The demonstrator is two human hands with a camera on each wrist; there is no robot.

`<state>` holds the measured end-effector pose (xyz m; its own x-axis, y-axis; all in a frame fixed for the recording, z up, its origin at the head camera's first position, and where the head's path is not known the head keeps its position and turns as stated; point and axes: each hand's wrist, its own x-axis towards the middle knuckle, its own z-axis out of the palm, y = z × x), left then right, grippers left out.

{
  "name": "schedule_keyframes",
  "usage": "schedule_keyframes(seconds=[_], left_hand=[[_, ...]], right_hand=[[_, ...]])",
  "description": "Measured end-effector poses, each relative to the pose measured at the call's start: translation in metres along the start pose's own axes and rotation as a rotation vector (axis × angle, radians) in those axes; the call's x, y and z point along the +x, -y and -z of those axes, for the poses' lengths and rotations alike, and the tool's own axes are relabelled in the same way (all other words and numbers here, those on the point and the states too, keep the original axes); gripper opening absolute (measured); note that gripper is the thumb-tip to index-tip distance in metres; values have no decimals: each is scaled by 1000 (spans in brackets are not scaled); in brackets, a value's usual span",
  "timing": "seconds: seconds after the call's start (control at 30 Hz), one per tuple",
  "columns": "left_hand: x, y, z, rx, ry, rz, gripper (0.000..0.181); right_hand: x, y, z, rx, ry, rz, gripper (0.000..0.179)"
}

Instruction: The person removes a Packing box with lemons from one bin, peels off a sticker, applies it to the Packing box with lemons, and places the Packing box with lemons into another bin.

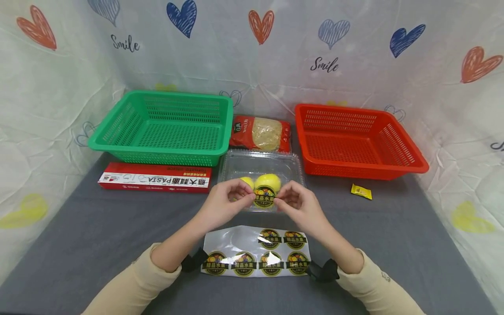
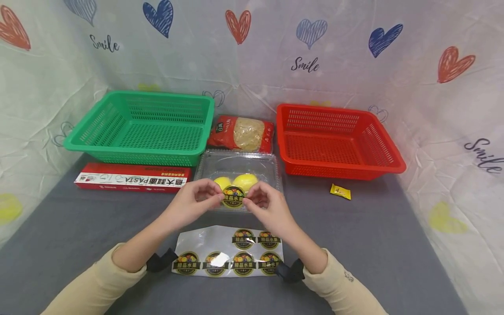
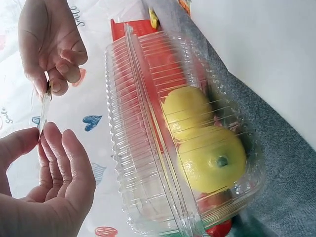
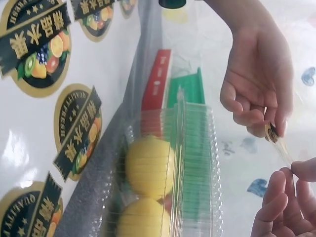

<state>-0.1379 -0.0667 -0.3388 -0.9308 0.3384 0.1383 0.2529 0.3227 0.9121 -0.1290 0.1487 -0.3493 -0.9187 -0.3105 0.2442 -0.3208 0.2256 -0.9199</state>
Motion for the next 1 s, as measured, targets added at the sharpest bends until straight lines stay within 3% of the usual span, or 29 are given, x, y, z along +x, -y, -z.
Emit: schedule_keyframes(seconds=[0.5,0.6,0.8,1.0], left_hand=[[35,1,-1,212,-171,-60,14],[44,3,-1,298,-194,-78,15],[57,9,-3,498,-209,-37,15],[65,17,-8,550,-173,7,15]], right_hand=[[37,-11,6,-142,-127,27,12],[47,-14,8,-184,-144,10,13],[61,-23,8,-312,-156,-24,13],[67,-31,8,-409,-152,-26,13]])
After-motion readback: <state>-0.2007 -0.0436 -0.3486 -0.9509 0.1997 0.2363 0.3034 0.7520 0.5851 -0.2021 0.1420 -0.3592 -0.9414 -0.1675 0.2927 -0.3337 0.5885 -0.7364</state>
